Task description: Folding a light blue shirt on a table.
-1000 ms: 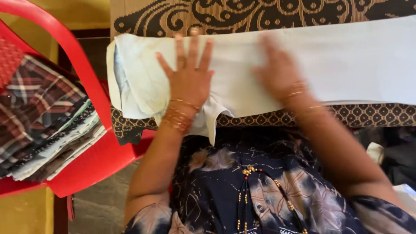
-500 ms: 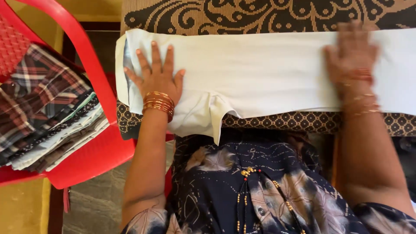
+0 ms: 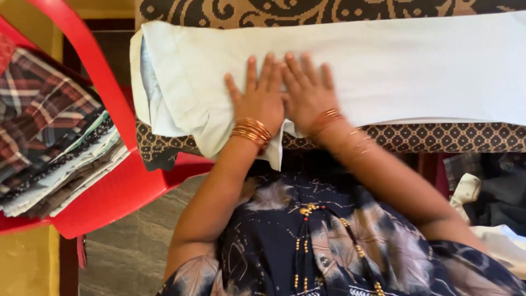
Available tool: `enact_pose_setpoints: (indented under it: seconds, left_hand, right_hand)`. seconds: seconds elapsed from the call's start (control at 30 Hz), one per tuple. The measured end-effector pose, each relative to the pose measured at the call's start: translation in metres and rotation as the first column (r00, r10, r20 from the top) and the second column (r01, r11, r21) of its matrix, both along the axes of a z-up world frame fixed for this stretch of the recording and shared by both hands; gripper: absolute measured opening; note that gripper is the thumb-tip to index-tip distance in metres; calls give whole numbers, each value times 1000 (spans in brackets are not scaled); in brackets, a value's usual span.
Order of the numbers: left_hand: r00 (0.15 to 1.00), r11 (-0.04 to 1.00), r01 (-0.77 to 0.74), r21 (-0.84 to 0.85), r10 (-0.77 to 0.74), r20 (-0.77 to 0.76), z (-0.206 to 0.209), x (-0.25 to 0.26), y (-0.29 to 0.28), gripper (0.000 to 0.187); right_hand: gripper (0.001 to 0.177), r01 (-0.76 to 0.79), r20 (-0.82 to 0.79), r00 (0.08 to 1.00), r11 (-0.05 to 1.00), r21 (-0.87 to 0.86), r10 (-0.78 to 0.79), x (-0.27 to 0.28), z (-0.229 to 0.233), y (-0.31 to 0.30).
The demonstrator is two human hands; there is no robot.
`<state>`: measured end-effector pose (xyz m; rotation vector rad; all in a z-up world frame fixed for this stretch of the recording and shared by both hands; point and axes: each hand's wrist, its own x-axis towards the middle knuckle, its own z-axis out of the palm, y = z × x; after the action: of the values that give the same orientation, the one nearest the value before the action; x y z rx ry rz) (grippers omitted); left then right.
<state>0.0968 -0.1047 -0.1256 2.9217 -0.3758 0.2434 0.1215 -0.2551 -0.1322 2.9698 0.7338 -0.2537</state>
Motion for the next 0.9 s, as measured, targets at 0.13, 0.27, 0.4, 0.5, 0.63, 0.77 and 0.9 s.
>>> enact_pose_setpoints:
  seconds: [0.13,0.27,0.4,0.5,0.63,0.77,0.9]
  left_hand:
    - [963,996,-70,49,80,-257,14,2,42,70]
    - [936,982,-158,102,182,-300,28,3,87,67]
    - [896,937,-315,149,346,-279,31,4,121,65]
    - [928,936,-344,76,351,-123,11,0,136,63]
    - [957,967,-238,90,250,-150,29,-25,117,62]
    - [983,949,179,-259,-185,3,42,-34,108,44]
    - [951,786,173,-594,-291,-108,45,-35,120,35]
  right_hand:
    - [70,17,-145,989,994,110,-1,10,25,-41]
    - [68,294,-24,954,926,237,-297,32,6,-159]
    - [68,388,145,861,814,432,-488,24,-4,-251]
    - [72,396,6,867,695,600,-499,13,-17,-271]
    - [55,96,92,962,633,768,-257,-31,35,-174]
    - [56,-567,277,821,768,296,499,-73,80,-29]
    - [40,-862,526,453,504,51,720,-84,60,21]
